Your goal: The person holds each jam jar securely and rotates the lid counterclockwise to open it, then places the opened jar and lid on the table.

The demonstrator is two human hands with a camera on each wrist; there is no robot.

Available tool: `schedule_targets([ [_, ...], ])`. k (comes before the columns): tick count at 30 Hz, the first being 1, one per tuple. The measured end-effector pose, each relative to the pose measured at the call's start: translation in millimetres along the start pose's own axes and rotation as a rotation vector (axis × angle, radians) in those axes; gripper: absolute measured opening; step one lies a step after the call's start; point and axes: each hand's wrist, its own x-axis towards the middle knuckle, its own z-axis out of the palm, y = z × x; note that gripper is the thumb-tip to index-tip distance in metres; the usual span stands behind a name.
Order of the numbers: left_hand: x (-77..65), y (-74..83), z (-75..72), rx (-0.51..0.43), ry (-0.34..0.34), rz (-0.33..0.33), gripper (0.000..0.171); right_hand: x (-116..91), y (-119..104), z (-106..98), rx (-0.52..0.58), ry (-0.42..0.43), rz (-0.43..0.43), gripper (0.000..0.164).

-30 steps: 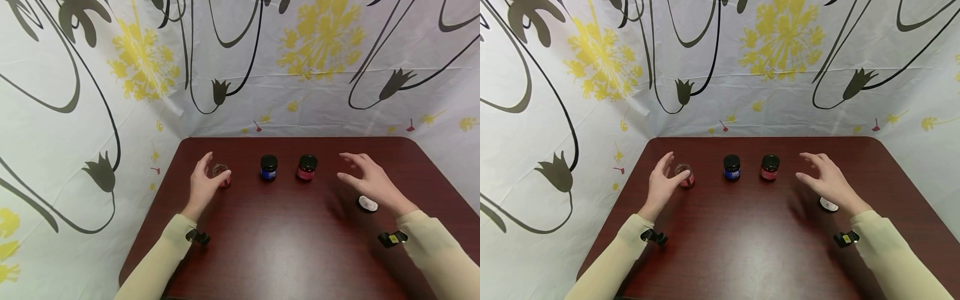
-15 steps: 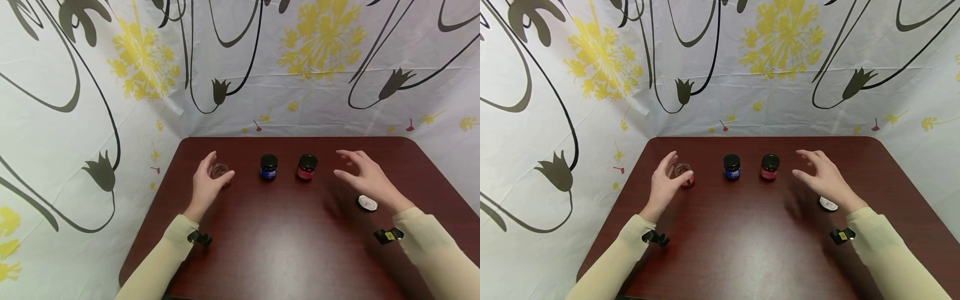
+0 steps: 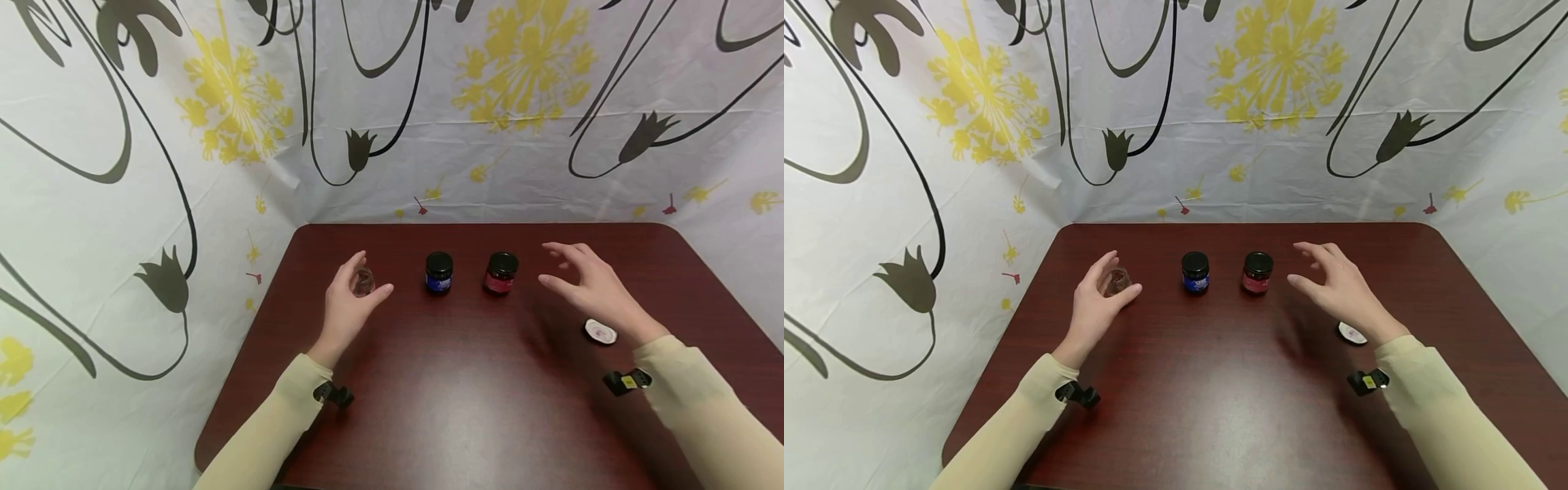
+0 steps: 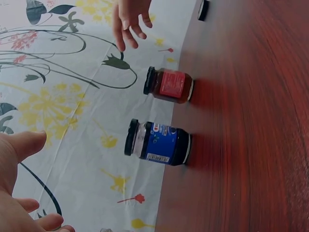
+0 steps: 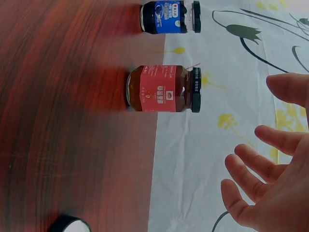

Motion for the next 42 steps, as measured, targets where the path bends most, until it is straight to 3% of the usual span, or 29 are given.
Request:
schedule_targets([
  [18, -7.7, 0.4, 18.6, 0.032, -0.047, -0.029, 0.079, 10.0, -8.2, 7.7, -0.011, 0.016, -0.047, 0.059],
  [42, 0.6, -17.0, 51.7, 0.025, -0.077, -0.108, 0.081, 20.4, -23.8, 17.9, 0.002, 0.010, -0.100, 0.057],
])
